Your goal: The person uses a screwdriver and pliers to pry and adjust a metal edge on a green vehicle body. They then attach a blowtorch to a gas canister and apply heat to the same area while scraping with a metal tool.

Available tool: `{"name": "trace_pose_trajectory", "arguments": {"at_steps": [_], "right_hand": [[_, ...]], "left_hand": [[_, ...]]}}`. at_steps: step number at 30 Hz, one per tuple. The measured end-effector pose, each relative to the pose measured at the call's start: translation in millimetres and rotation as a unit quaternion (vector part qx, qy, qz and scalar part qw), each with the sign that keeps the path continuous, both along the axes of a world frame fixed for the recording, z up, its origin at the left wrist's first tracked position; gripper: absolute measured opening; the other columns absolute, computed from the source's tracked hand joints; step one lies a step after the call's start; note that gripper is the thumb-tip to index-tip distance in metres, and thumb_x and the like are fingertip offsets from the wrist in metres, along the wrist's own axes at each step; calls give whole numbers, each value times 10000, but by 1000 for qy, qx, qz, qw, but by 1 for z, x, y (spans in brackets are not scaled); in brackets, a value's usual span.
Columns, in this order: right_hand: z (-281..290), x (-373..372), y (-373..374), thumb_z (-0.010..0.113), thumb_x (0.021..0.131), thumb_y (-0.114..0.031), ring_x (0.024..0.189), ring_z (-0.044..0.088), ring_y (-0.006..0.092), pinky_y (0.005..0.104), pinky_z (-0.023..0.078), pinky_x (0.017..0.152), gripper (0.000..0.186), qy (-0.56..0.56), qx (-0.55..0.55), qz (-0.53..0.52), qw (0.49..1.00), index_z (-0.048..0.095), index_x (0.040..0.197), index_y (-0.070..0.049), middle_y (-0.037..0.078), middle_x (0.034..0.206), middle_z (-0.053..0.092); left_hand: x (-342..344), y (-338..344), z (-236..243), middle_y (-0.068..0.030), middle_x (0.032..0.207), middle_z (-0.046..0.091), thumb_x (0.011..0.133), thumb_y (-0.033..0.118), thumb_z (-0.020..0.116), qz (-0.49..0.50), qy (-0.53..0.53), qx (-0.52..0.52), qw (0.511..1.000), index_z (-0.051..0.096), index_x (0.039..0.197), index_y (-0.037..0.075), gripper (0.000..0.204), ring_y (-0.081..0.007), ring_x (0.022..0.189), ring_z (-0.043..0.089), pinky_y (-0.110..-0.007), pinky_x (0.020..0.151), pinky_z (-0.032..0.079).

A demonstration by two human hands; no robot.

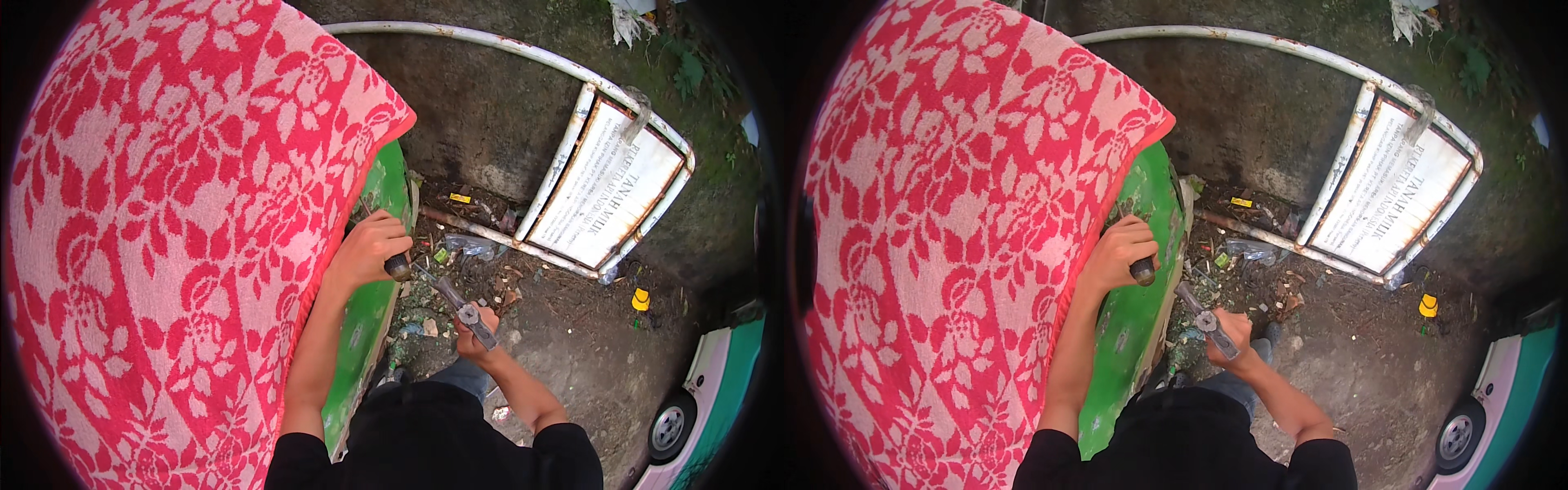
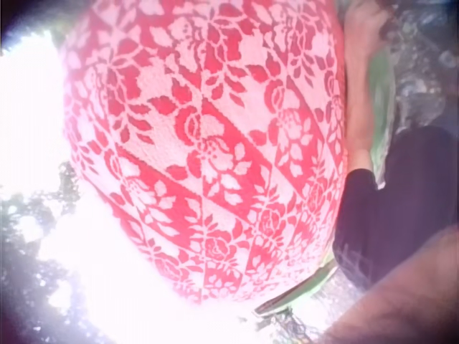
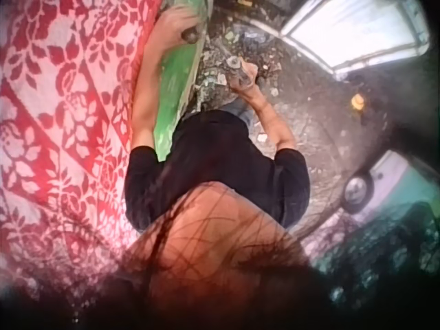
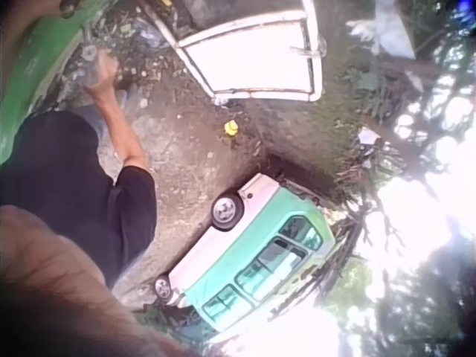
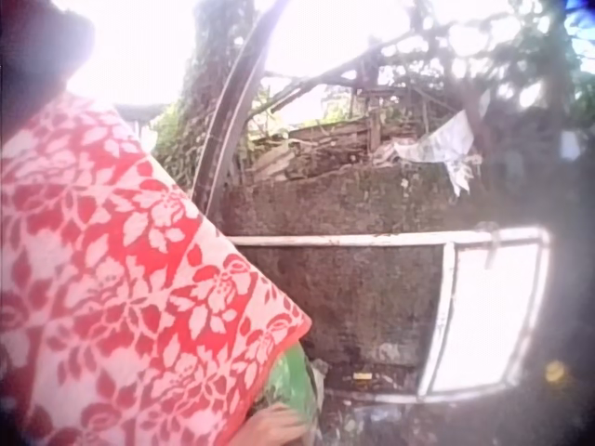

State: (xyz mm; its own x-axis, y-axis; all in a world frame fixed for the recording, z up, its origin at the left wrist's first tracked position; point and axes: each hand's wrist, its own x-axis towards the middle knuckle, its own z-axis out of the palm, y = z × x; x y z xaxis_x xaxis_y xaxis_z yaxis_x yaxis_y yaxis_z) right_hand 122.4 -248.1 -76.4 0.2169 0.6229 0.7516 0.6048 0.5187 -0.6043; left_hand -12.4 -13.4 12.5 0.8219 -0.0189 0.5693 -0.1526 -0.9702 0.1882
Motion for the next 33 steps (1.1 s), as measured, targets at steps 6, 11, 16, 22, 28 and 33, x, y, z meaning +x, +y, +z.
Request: {"name": "trace_pose_trajectory", "arguments": {"at_steps": [6, 11, 16, 22, 28, 33], "right_hand": [[-1, -12, 8, 619, 678, 69, 489, 558, 298, 370, 424, 447, 134, 17, 23, 46, 999, 599, 808, 43, 113, 652, 554], [13, -16, 23, 685, 744, -9, 484, 548, 276, 365, 420, 442, 125, 30, 88, 88, 992, 594, 814, 43, 99, 635, 536], [13, -5, 28, 634, 964, -160, 484, 531, 253, 363, 399, 434, 254, -11, 90, 126, 988, 560, 803, 21, 91, 632, 517], [-2, -2, 29, 699, 947, -349, 485, 529, 252, 366, 397, 440, 417, 35, 111, 112, 987, 582, 832, 34, 92, 636, 515], [-10, 4, 29, 735, 912, -382, 485, 532, 255, 363, 398, 442, 452, 12, 84, 94, 992, 595, 849, 44, 90, 633, 519], [0, 2, 29, 669, 954, -237, 470, 513, 248, 358, 380, 428, 298, 8, 93, 125, 988, 583, 828, 19, 82, 617, 509]], "left_hand": [[2, 8, 5, -73, 729, 531, 546, 61, 774, -18, 3, -19, 1000, 551, 751, 61, 303, -276, 764, 593, -405, 797, 475], [9, 14, 8, -66, 672, 511, 581, 43, 746, -29, 14, -33, 999, 537, 690, 56, 236, -269, 683, 573, -408, 780, 494], [12, 14, 4, -55, 772, 603, 504, 68, 806, -6, 80, 18, 997, 618, 809, 82, 358, -270, 797, 631, -410, 798, 495], [15, 8, 10, -52, 752, 591, 520, 68, 799, -8, 78, 21, 997, 595, 784, 89, 335, -265, 792, 636, -404, 794, 501], [19, 12, 11, -59, 741, 580, 529, 63, 792, -25, 60, 11, 998, 565, 760, 82, 324, -274, 782, 632, -407, 796, 499], [13, 14, 12, -68, 734, 569, 524, 59, 789, -37, 46, -12, 998, 577, 761, 72, 318, -284, 760, 621, -405, 795, 493]]}}
